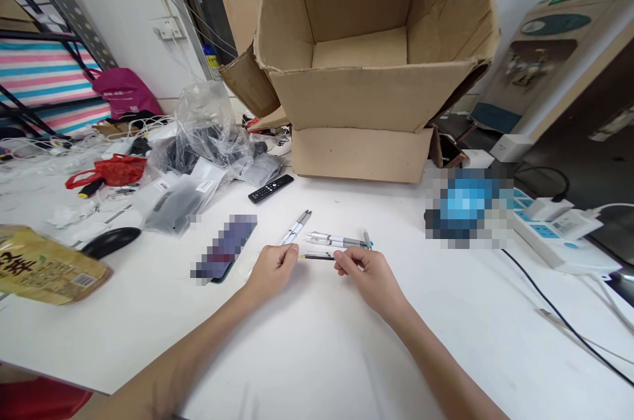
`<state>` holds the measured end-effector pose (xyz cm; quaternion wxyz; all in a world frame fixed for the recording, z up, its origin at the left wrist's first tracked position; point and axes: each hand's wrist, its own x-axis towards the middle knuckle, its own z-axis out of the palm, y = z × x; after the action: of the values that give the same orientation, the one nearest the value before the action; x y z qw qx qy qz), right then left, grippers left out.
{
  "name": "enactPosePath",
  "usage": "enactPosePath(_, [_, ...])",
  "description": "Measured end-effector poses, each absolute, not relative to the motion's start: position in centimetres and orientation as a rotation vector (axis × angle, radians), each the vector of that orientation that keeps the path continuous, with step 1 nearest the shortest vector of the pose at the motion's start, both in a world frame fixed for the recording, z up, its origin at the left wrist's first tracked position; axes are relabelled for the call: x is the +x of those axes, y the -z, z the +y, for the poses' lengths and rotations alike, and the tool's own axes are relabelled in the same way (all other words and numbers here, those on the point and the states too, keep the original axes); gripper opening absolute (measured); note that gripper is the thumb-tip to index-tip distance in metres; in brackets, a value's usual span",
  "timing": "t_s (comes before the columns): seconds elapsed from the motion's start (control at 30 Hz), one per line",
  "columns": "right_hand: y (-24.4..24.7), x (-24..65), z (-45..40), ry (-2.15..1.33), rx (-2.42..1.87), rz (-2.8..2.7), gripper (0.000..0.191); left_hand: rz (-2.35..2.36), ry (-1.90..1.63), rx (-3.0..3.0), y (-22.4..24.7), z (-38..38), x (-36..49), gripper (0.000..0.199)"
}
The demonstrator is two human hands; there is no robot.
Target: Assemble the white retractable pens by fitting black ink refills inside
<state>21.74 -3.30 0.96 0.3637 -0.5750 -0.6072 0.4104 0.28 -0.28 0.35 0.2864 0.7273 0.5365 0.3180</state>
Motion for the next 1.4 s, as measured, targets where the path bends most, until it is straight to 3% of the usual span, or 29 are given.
enactPosePath(0.23, [-1.27,21.77,-3.17,-1.026,-1.423,-1.549,0.03,1.447,-0.852,1.974,-0.24,-0.02,0.16,0.041])
enactPosePath(0.47, [-1.06,21.65,-3.47,-1.073,-1.505,-1.563,0.051,1.442,-0.828,1.983,-0.33,-0.2,0.23,0.041])
enactPosePath(0.7, [-1.23,21.71,-3.23,-1.0,-1.438,-1.559,0.03,1.454,-0.839,1.965,-0.55,-0.2,0.26,0.041])
enactPosePath(0.93, [-0.98,21.82,-3.4,-1.062,-1.503,-1.54,0.05,1.43,-0.846,1.975,-0.31,-0.22,0.22,0.041])
enactPosePath(1.2, [-1.77,21.73,-3.47,-0.987,-1.439,-1.51,0.028,1.414,-0.876,1.977,-0.27,-0.17,0.17,0.041])
enactPosePath(1.4, [-1.73,21.75,-3.73,-1.025,-1.488,-1.51,0.045,1.39,-0.86,1.979,-0.14,-0.25,0.21,0.041])
